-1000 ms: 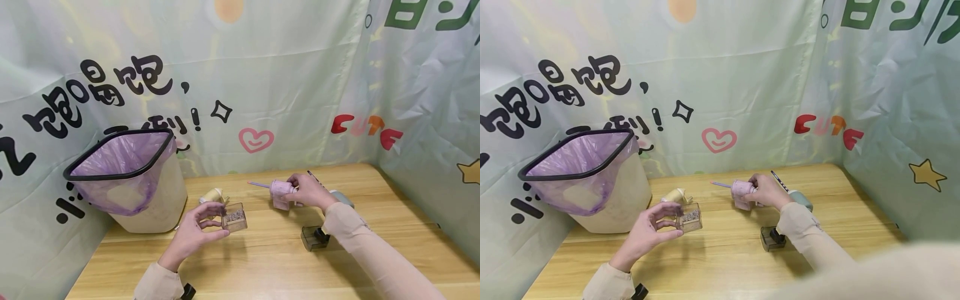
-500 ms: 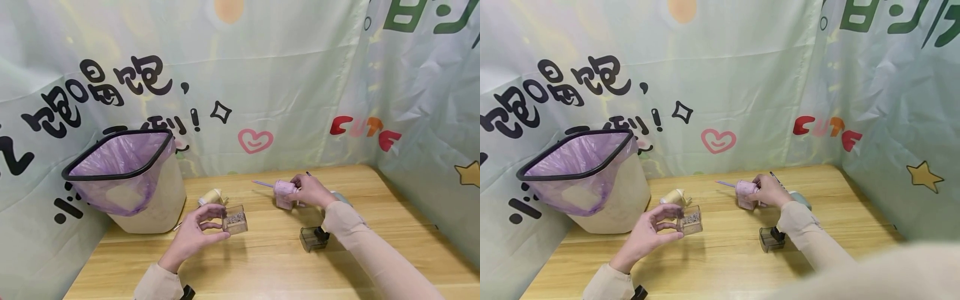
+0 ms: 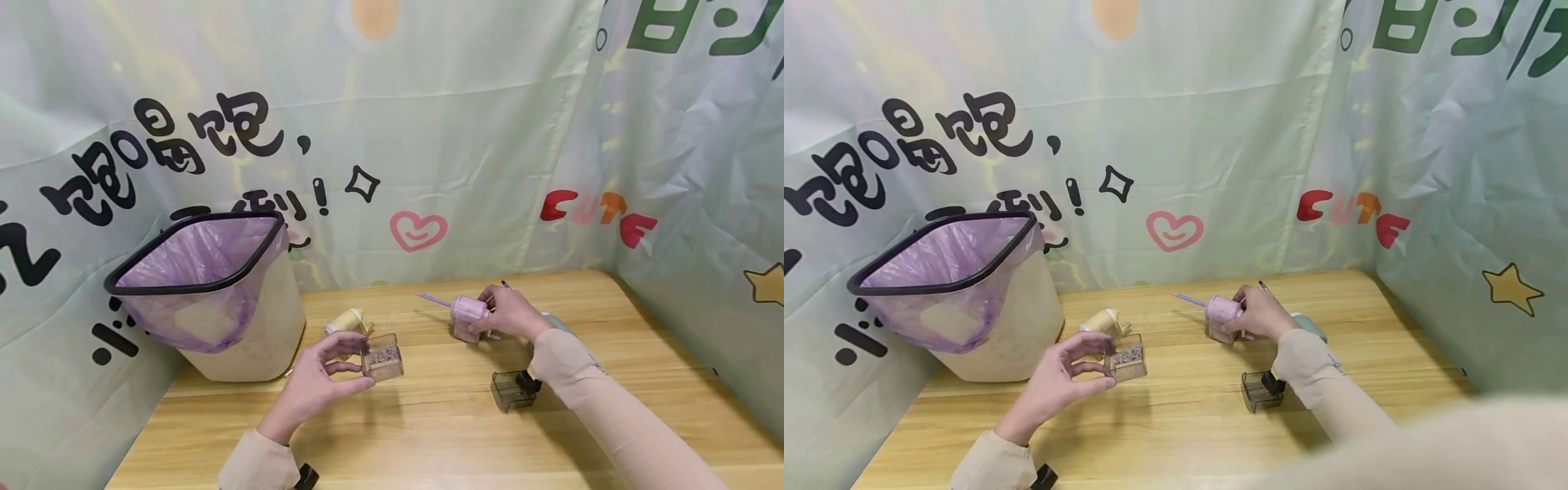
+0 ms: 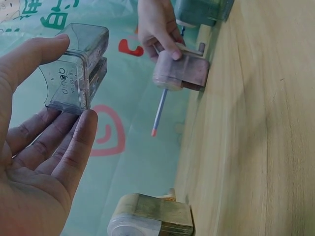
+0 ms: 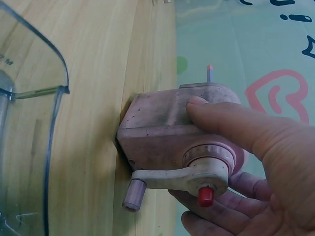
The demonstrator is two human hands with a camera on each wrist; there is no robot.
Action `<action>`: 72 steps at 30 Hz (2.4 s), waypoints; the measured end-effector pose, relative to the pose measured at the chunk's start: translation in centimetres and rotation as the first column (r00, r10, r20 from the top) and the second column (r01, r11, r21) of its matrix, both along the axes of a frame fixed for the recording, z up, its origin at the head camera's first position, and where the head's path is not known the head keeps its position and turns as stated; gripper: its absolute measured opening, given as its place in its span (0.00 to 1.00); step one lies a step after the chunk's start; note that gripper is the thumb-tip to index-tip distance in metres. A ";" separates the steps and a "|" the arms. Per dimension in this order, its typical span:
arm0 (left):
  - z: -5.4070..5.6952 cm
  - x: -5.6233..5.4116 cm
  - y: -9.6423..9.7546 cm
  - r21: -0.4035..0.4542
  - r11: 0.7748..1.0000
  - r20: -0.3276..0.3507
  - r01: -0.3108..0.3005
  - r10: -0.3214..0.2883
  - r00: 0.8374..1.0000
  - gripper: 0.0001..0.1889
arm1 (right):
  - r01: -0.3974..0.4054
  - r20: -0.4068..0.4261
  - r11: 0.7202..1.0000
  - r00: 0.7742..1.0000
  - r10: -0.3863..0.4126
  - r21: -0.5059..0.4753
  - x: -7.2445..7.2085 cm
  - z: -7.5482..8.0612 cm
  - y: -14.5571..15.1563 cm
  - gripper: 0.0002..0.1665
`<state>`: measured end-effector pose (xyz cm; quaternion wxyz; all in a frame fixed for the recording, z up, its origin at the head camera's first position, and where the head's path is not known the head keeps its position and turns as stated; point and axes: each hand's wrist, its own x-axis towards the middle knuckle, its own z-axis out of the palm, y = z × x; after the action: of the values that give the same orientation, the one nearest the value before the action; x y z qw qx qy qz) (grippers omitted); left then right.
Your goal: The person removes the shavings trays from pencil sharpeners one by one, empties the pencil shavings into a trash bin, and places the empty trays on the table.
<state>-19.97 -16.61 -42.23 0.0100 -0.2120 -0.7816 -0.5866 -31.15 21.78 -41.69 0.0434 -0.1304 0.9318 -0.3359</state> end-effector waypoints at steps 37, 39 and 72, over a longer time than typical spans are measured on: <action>1.4 0.7 -1.8 0.054 0.998 -0.068 -0.018 0.021 0.997 0.32 | 0.032 -0.011 0.998 0.999 -0.031 0.062 0.5 2.5 -1.2 0.45; 1.9 0.9 -2.3 0.049 0.998 -0.079 -0.032 0.035 0.996 0.32 | 0.022 -0.023 0.998 1.000 -0.021 0.062 0.7 3.3 -1.8 0.44; 15.0 3.9 -15.9 0.135 0.947 -0.252 -0.293 0.318 0.914 0.33 | -0.308 -0.192 0.942 0.940 0.281 -0.132 2.2 14.3 -19.9 0.25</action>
<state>-16.11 -32.49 -27.25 0.2182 -0.1646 -0.7678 -0.5795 -28.93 1.85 -27.37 0.0031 -0.3000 0.8720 -0.3867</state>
